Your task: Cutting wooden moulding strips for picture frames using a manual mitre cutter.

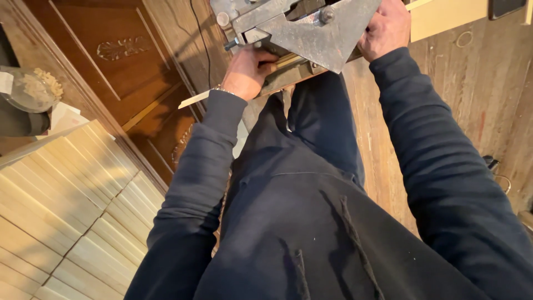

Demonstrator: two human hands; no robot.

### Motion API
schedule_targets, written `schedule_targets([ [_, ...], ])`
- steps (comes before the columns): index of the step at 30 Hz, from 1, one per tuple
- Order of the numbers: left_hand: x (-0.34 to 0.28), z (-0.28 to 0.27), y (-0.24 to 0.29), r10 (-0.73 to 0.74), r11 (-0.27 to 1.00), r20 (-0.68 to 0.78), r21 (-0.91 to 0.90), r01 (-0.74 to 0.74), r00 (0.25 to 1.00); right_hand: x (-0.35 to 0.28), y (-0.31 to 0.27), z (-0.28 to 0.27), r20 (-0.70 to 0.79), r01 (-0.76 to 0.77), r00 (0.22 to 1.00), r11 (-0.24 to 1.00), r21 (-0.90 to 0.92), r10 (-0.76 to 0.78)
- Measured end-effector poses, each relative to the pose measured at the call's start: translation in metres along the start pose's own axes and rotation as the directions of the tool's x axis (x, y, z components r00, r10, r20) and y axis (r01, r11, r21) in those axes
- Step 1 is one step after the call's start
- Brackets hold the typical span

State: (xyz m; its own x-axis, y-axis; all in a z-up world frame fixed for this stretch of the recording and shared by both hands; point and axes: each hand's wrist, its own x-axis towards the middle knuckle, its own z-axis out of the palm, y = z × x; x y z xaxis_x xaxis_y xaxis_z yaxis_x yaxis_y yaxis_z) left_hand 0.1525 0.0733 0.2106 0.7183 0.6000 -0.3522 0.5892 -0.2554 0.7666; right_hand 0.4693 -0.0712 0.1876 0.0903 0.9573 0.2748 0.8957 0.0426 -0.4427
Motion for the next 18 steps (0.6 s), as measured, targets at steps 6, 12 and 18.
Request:
schedule_targets([
  [6, 0.002, 0.006, -0.006, 0.024, 1.0, -0.014, 0.006, -0.023, 1.0, 0.001, 0.0, 0.002, -0.008, 0.006, 1.0, 1.0, -0.027, -0.006],
  [12, 0.001, 0.001, 0.006, -0.05, 0.999, 0.011, -0.019, 0.051, 0.999, 0.003, -0.004, -0.002, -0.014, 0.007, 1.0, 1.0, 0.03, -0.007],
  [18, 0.004, 0.005, 0.003, -0.054, 0.998, 0.017, -0.017, 0.054, 0.998, 0.003, -0.004, -0.001, -0.014, 0.013, 1.0, 1.0, 0.004, -0.013],
])
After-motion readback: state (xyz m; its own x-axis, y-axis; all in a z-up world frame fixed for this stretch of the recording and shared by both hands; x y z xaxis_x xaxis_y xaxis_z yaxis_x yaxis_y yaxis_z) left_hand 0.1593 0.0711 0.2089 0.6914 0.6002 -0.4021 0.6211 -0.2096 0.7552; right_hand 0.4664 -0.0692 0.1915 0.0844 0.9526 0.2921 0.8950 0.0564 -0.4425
